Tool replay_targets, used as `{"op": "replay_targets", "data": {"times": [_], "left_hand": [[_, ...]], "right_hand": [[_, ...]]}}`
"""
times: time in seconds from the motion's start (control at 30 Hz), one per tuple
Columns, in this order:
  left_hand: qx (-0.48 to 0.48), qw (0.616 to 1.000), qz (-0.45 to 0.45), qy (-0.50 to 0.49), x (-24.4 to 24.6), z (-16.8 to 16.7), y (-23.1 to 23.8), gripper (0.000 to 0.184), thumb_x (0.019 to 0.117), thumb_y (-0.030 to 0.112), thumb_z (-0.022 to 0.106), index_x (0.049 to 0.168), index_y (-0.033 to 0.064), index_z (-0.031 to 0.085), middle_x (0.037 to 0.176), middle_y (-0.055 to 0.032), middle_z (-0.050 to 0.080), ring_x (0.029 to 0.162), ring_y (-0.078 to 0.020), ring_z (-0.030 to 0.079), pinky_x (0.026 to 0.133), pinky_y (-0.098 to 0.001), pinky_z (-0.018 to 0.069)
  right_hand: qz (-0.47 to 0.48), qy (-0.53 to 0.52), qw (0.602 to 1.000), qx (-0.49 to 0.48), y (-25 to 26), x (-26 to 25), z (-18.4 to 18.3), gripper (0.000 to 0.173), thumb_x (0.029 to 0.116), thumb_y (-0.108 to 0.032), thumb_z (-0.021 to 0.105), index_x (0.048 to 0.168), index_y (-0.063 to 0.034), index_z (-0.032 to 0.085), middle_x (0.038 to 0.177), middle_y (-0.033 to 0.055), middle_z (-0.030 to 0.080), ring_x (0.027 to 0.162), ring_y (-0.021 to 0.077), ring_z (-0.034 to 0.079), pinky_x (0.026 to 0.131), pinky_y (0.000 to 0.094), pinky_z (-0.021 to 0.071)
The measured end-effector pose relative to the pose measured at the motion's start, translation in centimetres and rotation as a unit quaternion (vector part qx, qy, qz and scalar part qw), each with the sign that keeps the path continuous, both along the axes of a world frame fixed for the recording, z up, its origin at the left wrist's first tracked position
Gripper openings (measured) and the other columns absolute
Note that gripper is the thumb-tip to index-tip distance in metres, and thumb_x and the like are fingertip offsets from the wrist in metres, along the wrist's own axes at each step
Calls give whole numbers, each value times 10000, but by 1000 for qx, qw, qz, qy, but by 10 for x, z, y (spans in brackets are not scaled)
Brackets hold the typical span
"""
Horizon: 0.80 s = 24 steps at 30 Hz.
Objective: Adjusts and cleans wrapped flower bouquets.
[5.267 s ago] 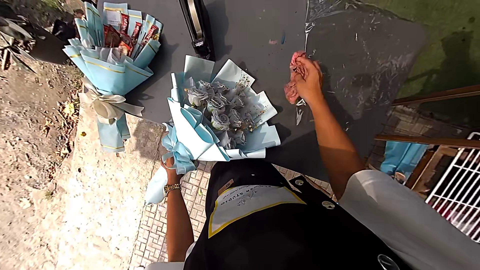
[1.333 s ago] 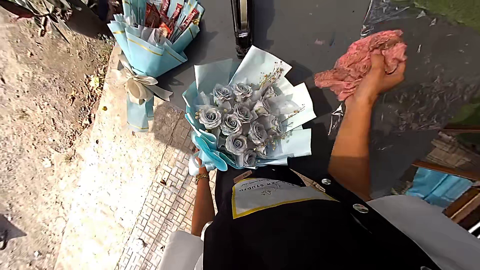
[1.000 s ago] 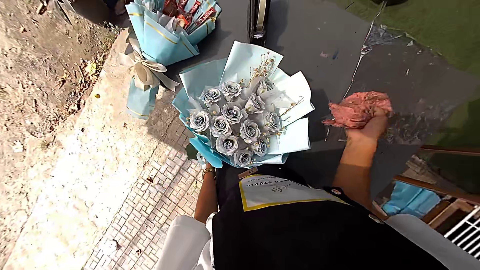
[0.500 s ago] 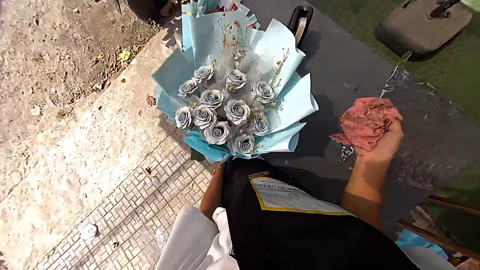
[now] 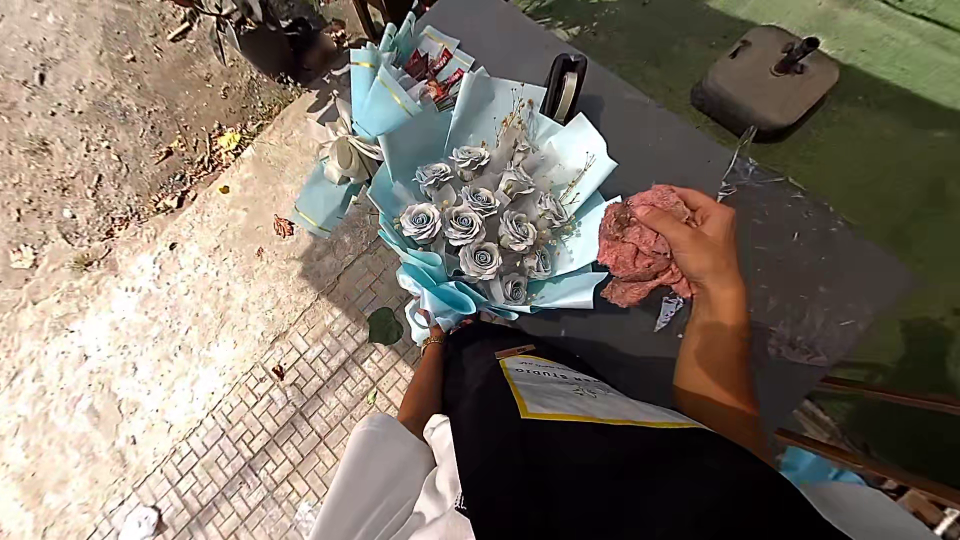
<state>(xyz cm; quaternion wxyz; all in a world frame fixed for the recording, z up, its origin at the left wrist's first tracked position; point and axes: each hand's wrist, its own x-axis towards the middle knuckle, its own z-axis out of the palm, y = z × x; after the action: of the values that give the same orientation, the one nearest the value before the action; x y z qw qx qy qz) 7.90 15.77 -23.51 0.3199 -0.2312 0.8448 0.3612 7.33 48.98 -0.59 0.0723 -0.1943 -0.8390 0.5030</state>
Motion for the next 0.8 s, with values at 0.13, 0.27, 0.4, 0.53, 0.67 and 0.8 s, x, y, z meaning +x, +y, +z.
{"op": "replay_targets", "data": {"times": [0.13,0.27,0.4,0.53,0.67,0.8], "left_hand": [[-74,992,3,105,-1,-48,-6,481,1001,198,640,1394,-63,547,1422,-235,571,1370,-276,515,1167,-392,377],[-79,992,-83,-52,-1,-10,-4,557,1058,249,548,1512,-42,409,1571,-227,422,1485,-309,383,1221,-459,283],[-57,994,-75,-51,-2,-10,-3,545,1061,218,546,1504,-66,405,1569,-238,419,1490,-295,377,1231,-423,269],[-60,993,-67,-74,1,-2,-1,562,1064,243,545,1516,-53,392,1574,-231,415,1495,-298,369,1230,-432,270],[-76,989,-71,-101,0,10,0,536,1066,226,545,1507,-48,408,1563,-236,429,1480,-310,393,1219,-454,281],[-95,991,-44,-83,-2,0,1,537,1052,250,570,1491,-32,446,1538,-234,463,1456,-331,425,1199,-482,312]], "right_hand": [[2,-114,993,8,-10,7,-20,767,944,-356,692,1559,-15,384,1455,269,533,1314,406,542,1088,598,411],[-47,-183,981,51,-16,8,-36,639,982,-324,651,1488,27,481,1386,319,566,1314,494,512,1067,695,356],[-123,-178,975,57,-9,10,-46,438,998,-324,643,1233,45,666,1159,322,650,1099,477,606,930,689,420],[-128,-193,971,52,3,10,-44,448,988,-382,648,1047,61,678,981,284,646,907,399,612,807,643,440],[-105,-197,972,71,7,9,-43,434,998,-352,630,821,43,614,769,198,577,709,305,549,658,555,423],[-224,-166,953,119,41,10,-37,461,999,-349,616,971,109,655,985,334,633,952,456,610,835,675,425]]}}
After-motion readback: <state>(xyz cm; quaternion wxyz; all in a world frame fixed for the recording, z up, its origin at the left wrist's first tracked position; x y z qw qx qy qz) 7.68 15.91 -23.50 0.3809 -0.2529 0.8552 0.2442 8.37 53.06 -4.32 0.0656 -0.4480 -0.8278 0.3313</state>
